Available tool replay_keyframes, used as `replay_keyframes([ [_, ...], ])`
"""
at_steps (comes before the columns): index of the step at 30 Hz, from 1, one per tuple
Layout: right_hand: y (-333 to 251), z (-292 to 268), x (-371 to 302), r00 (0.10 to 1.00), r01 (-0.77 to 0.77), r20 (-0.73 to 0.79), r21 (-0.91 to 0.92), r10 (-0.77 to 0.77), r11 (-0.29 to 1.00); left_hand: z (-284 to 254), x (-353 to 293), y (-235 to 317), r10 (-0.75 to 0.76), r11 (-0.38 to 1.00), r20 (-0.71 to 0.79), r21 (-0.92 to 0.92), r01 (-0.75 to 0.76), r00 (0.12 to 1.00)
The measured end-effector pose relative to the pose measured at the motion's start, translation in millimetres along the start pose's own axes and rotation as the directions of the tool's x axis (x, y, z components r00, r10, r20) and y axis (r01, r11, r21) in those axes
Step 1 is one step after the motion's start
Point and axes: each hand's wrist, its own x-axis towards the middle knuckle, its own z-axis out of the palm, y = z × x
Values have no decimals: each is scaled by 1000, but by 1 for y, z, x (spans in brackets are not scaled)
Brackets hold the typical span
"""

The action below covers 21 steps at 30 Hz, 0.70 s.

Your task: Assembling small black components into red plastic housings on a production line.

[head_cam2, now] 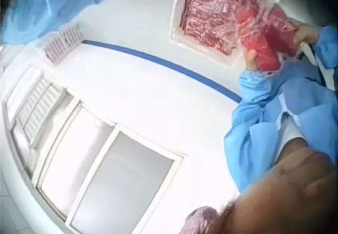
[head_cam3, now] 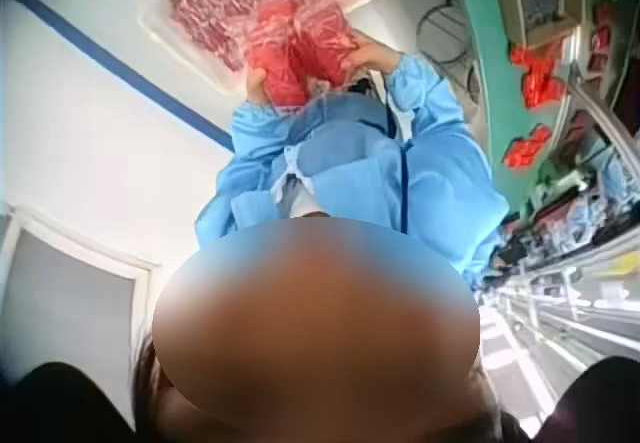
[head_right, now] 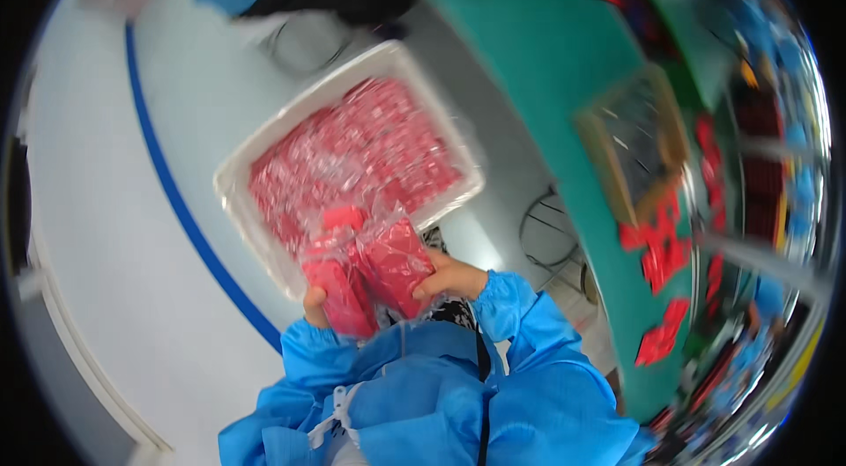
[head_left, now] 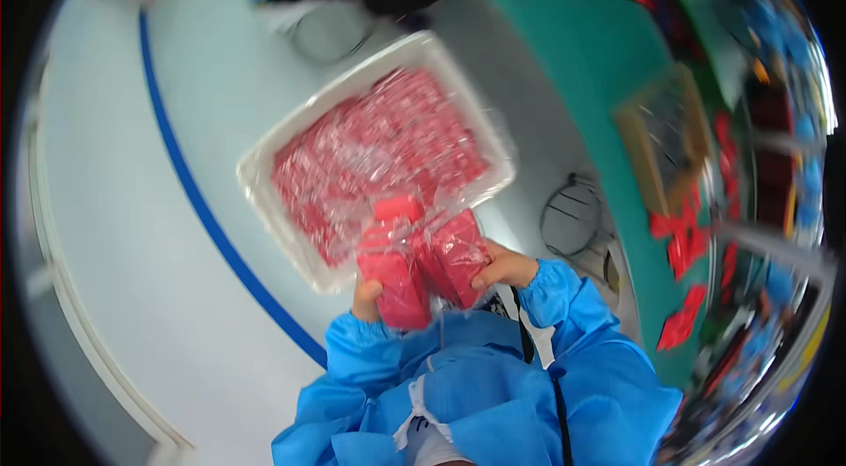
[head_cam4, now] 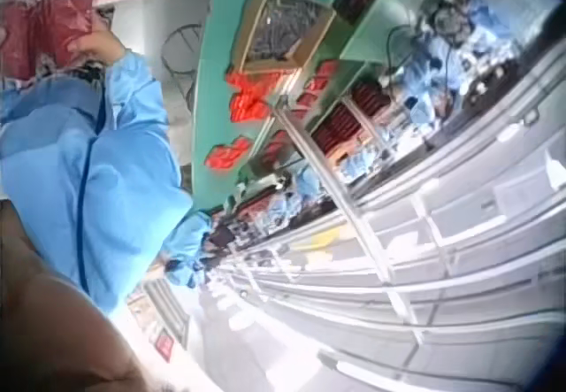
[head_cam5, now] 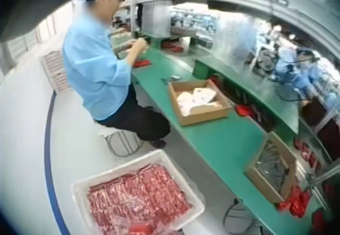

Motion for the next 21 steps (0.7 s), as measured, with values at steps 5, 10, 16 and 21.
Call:
replay_keyframes([
  [5, 76, 36, -132, 897, 442, -132, 296, -422, 847, 61, -61, -49, -339, 941, 141, 38, 338, 930],
  [10, 144, 40, -217, 596, 797, -397, 397, -697, 456, 155, -115, -122, -551, 831, 305, 291, 475, 777],
  [16, 167, -14, -361, 196, 973, -591, 17, -783, 231, 212, -114, -228, -799, 576, 259, 590, 566, 542],
  [21, 211, -105, -485, 91, 978, -715, -67, -693, 198, 250, -79, -395, -733, 515, 170, 770, 375, 658],
])
